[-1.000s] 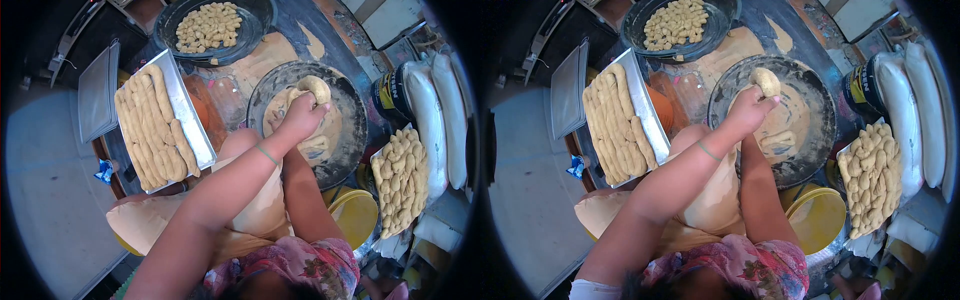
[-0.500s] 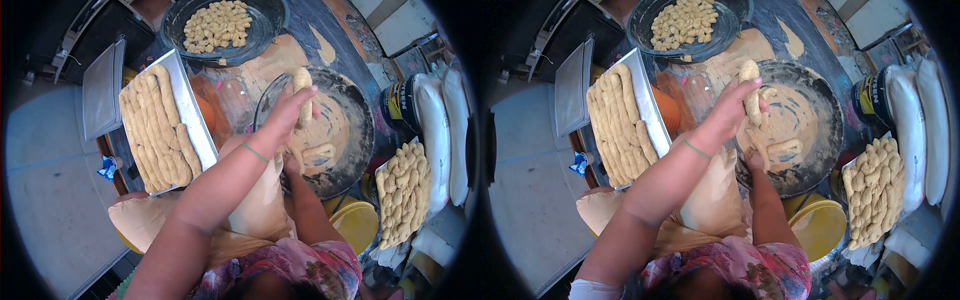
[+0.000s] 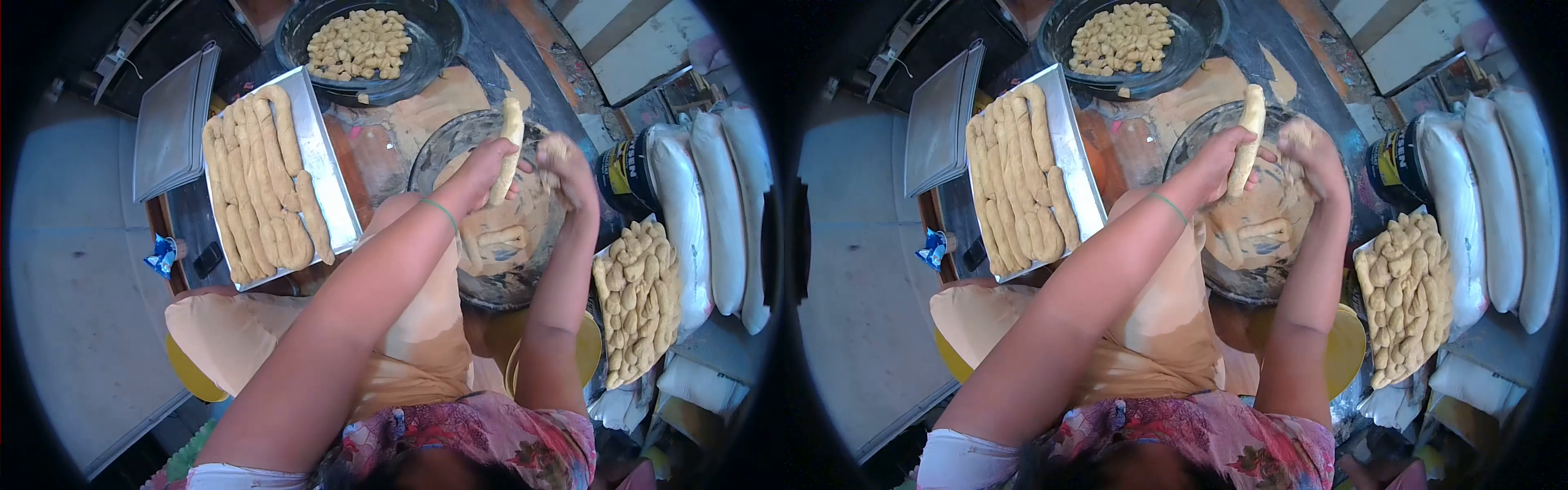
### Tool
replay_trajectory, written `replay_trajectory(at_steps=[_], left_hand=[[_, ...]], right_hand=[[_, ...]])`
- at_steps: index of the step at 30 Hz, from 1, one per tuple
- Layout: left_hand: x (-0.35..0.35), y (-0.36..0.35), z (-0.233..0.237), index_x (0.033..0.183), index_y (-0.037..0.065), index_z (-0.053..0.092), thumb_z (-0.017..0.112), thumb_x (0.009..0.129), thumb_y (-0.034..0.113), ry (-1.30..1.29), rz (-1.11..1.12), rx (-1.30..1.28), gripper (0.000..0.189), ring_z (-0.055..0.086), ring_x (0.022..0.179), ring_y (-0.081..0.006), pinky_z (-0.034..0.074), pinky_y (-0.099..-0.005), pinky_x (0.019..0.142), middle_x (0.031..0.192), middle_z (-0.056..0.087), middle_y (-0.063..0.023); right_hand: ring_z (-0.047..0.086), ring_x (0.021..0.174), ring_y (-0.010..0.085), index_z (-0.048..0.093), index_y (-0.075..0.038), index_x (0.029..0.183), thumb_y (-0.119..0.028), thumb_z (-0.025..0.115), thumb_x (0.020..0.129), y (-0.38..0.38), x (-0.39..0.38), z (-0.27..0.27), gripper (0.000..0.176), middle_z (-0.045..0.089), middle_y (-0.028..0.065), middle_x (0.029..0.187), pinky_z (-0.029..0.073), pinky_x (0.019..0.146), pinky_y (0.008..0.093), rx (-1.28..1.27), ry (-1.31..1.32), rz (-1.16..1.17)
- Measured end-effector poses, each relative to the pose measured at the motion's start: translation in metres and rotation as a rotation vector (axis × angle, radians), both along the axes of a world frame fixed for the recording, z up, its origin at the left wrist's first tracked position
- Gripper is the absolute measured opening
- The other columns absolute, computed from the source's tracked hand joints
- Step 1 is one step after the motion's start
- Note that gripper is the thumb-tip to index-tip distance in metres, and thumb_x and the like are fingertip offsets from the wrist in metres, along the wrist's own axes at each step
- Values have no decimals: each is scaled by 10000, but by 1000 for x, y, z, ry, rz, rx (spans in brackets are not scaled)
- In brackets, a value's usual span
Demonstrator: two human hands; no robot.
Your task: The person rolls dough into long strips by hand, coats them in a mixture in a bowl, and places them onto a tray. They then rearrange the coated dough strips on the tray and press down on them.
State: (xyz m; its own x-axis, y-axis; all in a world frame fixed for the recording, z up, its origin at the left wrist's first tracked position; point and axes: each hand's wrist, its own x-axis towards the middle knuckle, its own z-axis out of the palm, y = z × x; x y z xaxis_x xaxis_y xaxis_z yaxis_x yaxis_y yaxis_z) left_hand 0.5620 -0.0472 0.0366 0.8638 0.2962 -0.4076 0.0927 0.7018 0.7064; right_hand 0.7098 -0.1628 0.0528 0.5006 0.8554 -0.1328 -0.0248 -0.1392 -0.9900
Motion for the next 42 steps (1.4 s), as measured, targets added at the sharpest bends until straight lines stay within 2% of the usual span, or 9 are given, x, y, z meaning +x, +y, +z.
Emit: replay_trajectory(at_steps=[12,20,25,28,30,32,35,38,42], left_hand=[[-3,-15,-9,1079,18,528,522,841,193,-141,116,-162,296,597,633,-191,522,-324,572,794,595,-100],[-5,-8,-11,1023,9,547,576,822,105,-170,254,144,225,616,695,-182,523,-330,645,848,611,-101],[-1,-16,-7,1105,-2,528,601,834,122,-164,269,264,306,597,900,-171,481,-316,806,985,614,-97],[6,-21,-6,1162,2,506,605,847,136,-156,283,438,357,548,1011,-160,436,-305,877,1046,598,-92],[13,-21,-17,1201,6,486,599,857,138,-169,269,563,385,515,1062,-157,405,-294,912,1079,586,-94],[8,-16,-7,1102,35,497,597,877,161,-206,310,417,277,565,897,-157,455,-298,804,950,590,-66],[4,-12,2,1008,60,493,627,870,184,-300,309,131,229,557,705,-130,471,-279,649,791,556,-37],[-6,-10,12,967,75,480,663,851,194,-237,315,210,247,504,544,-98,437,-256,500,676,498,-13],[-6,-3,3,882,47,509,681,835,272,-117,147,473,287,424,433,-86,370,-259,396,607,470,-11]], right_hand=[[555,744,104,593,-28,1013,-65,589,806,34,-23,70,211,612,35,866,464,655,254,-43,-295,152],[489,644,60,602,-51,1021,-25,549,814,-4,-37,-15,215,578,-4,811,403,574,210,-31,-107,-114],[535,1058,184,524,-30,1182,-126,565,876,6,-52,-55,323,582,79,1106,406,948,303,414,100,-500],[523,1113,227,503,-18,1234,-190,562,889,34,-86,-82,389,575,101,1174,391,970,325,574,384,-475],[479,1154,175,435,-56,1307,-238,539,914,33,-99,-149,445,482,107,1294,400,956,317,420,178,-470],[563,1097,267,533,25,1200,-314,597,862,25,-113,-166,483,611,160,1146,441,907,377,87,-288,-332],[621,980,274,585,45,1095,-311,634,823,-14,-118,-318,451,644,205,1019,481,807,378,-263,-298,-222],[621,846,286,607,25,1009,-294,634,821,-40,-128,-335,372,646,202,945,484,736,373,-559,-11,-176],[588,756,250,599,-13,935,-248,585,854,-49,-95,-359,248,621,148,844,476,684,361,-152,77,-236]])
